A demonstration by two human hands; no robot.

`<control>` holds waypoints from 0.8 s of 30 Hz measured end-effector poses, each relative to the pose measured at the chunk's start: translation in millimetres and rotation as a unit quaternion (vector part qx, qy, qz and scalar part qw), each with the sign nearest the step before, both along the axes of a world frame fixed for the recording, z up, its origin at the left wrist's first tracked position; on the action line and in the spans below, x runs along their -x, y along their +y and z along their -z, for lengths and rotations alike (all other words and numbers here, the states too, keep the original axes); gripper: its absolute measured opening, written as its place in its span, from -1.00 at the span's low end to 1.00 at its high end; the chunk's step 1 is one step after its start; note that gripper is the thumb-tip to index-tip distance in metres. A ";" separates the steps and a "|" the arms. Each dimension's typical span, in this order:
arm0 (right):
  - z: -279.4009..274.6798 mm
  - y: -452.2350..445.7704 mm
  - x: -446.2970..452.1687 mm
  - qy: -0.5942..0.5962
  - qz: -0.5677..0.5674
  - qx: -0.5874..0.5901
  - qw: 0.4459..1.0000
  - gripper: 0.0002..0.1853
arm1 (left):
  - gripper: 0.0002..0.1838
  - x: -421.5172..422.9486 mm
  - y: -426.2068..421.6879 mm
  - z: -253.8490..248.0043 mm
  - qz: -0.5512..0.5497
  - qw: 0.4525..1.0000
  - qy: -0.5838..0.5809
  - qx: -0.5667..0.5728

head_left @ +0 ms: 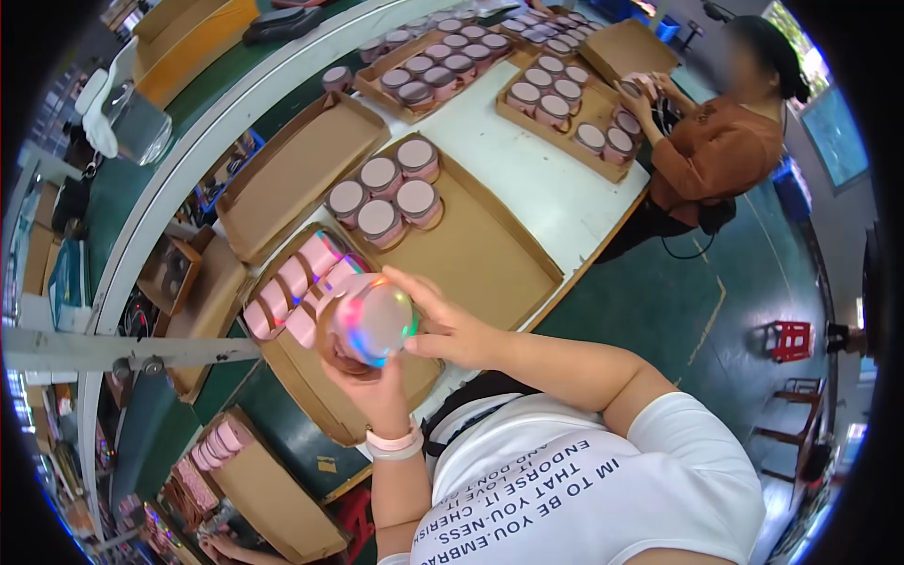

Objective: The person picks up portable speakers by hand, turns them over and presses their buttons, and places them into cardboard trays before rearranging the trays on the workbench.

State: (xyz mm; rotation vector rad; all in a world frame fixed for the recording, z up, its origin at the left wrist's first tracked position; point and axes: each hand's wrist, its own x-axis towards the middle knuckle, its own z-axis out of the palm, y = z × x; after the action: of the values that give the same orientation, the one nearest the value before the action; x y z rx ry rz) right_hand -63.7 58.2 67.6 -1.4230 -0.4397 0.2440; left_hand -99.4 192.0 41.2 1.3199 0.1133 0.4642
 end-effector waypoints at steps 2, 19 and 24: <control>2.4 12.6 -6.2 0.021 0.026 -0.060 0.998 -0.12 | -0.22 11.9 -13.0 -5.1 -0.050 0.974 -0.018 -0.222; -133.3 -181.4 -46.9 -0.424 0.624 0.071 0.652 -0.73 | 0.09 38.2 92.9 159.5 -0.017 0.889 0.334 -0.313; -118.8 -176.5 -30.5 -0.355 0.653 0.110 0.660 -0.62 | 0.14 -61.3 134.1 178.8 -0.078 0.821 0.358 -0.438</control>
State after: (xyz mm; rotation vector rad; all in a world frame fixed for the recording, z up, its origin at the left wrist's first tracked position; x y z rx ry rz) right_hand -33.2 -118.4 186.4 -1.7011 0.1104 -1.5346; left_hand -38.1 326.1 -137.5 2.3732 0.7073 0.1052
